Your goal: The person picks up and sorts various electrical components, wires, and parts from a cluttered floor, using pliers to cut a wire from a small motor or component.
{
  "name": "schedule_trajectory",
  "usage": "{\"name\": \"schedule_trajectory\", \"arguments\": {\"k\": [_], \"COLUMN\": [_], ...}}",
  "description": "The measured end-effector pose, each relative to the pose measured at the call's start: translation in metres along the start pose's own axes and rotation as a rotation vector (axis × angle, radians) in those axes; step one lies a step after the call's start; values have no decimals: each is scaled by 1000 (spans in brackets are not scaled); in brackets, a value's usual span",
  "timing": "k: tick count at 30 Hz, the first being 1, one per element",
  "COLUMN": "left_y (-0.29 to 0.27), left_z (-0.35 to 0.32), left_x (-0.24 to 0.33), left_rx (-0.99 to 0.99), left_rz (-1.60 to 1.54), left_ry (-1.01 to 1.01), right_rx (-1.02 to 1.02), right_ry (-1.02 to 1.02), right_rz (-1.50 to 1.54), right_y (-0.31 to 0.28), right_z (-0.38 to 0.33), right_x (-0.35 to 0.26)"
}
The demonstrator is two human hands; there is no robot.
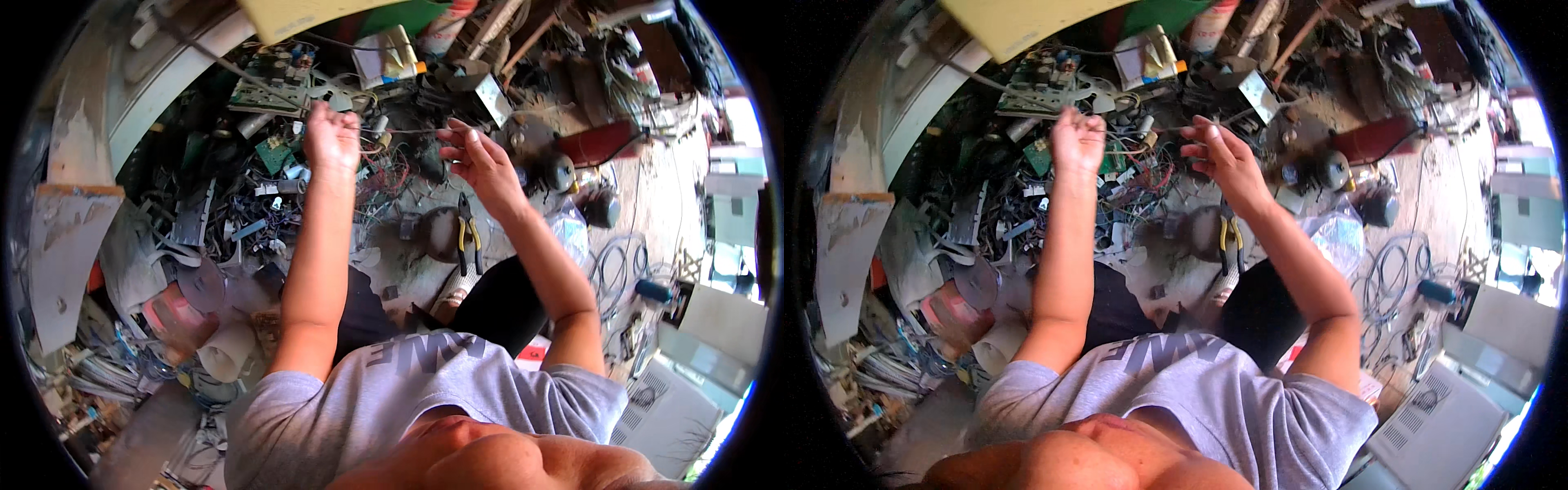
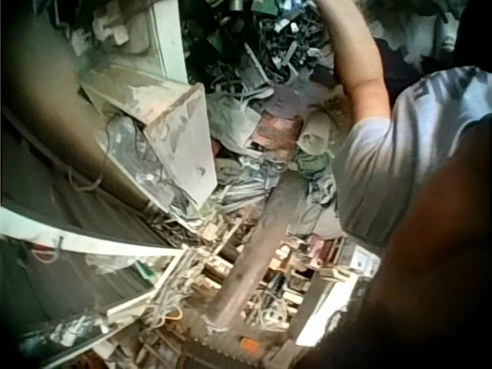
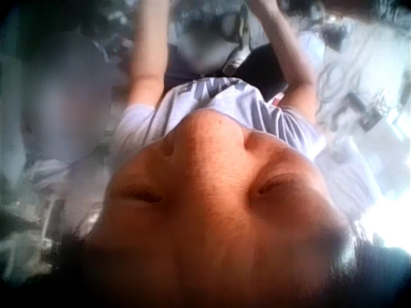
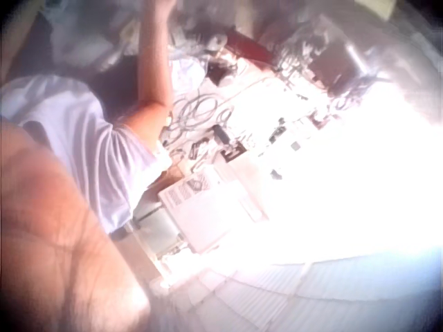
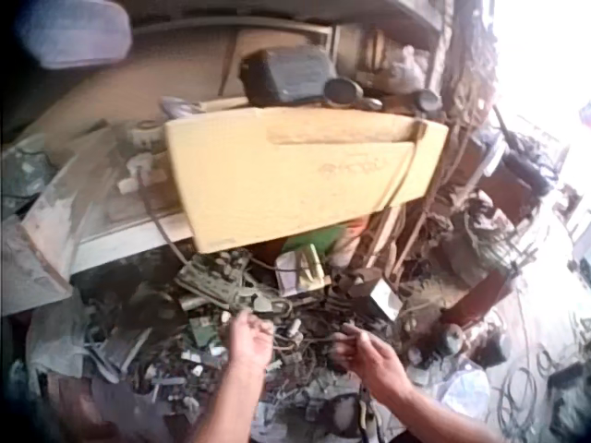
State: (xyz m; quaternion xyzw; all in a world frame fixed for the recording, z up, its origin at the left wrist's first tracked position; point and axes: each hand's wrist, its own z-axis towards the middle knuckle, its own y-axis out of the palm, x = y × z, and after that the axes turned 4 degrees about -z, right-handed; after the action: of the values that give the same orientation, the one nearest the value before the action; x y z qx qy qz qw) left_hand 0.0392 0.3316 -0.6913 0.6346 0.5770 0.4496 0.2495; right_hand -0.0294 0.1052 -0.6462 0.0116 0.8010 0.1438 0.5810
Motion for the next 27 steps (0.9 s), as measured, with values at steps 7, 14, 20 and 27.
{"name": "schedule_trajectory", "arguments": {"k": [7, 14, 20, 27], "left_y": [7, 6, 2, -10], "left_z": [-33, -53, -54, -52], "left_x": [-43, -33, -31, -45], "left_rx": [-152, -547, -635, -698], "left_rz": [359, 847, 1207, 1607], "left_ry": [-64, -402, -314, 72], "right_rx": [271, 208, 62, -57], "right_ry": [-70, 17, 32, 113], "right_rz": [196, -349, -411, -308], "right_y": [-28, -32, -27, -21], "right_z": [11, 13, 17, 14], "right_x": [29, 15, 25, 29]}}
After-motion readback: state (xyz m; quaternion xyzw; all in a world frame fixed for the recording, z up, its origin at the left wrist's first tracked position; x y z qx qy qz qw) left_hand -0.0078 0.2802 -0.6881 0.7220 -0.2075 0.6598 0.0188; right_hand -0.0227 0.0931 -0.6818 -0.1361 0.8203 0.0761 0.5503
